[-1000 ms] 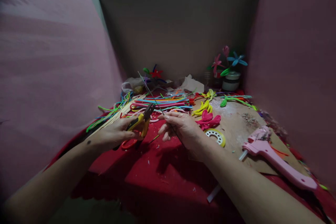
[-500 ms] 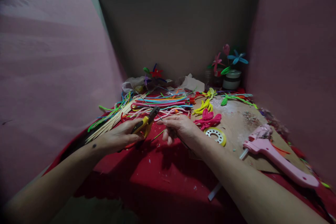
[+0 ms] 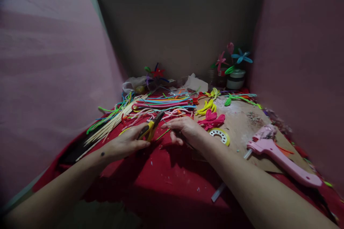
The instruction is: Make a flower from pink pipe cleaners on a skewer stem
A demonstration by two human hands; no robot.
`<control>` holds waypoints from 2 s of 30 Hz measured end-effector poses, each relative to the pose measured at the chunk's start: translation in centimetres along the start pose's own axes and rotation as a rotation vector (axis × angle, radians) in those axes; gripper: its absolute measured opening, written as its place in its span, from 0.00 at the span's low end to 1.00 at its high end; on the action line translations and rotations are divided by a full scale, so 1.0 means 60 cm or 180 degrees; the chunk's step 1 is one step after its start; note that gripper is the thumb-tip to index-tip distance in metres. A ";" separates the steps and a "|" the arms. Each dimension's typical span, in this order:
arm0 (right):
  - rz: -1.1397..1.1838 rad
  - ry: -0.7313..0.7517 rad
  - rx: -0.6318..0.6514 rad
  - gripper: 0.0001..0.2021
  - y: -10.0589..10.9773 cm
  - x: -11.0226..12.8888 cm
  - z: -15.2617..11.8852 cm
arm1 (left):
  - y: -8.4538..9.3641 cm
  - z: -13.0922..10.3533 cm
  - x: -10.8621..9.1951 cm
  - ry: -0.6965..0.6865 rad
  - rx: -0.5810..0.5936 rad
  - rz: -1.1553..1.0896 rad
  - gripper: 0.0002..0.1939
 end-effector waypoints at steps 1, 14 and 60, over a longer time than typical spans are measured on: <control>0.0019 -0.0021 0.0053 0.13 0.002 -0.001 0.001 | -0.003 -0.001 0.001 0.0034 0.0018 -0.0092 0.16; 0.0531 -0.0360 0.0629 0.11 0.025 -0.004 0.006 | -0.022 -0.014 -0.004 0.0013 -0.0297 0.0001 0.21; -0.0740 -0.0270 0.0550 0.22 -0.005 0.009 -0.009 | -0.034 -0.034 -0.002 0.0045 -0.0599 0.0165 0.11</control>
Point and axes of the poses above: each hand's wrist, its own z-axis towards the middle knuckle, its own y-axis out of the back of the hand, x = y × z, the point moved 1 cm from there along z, towards the middle knuckle, and after that the axes turned 2 degrees about x, right-handed, at the moved point
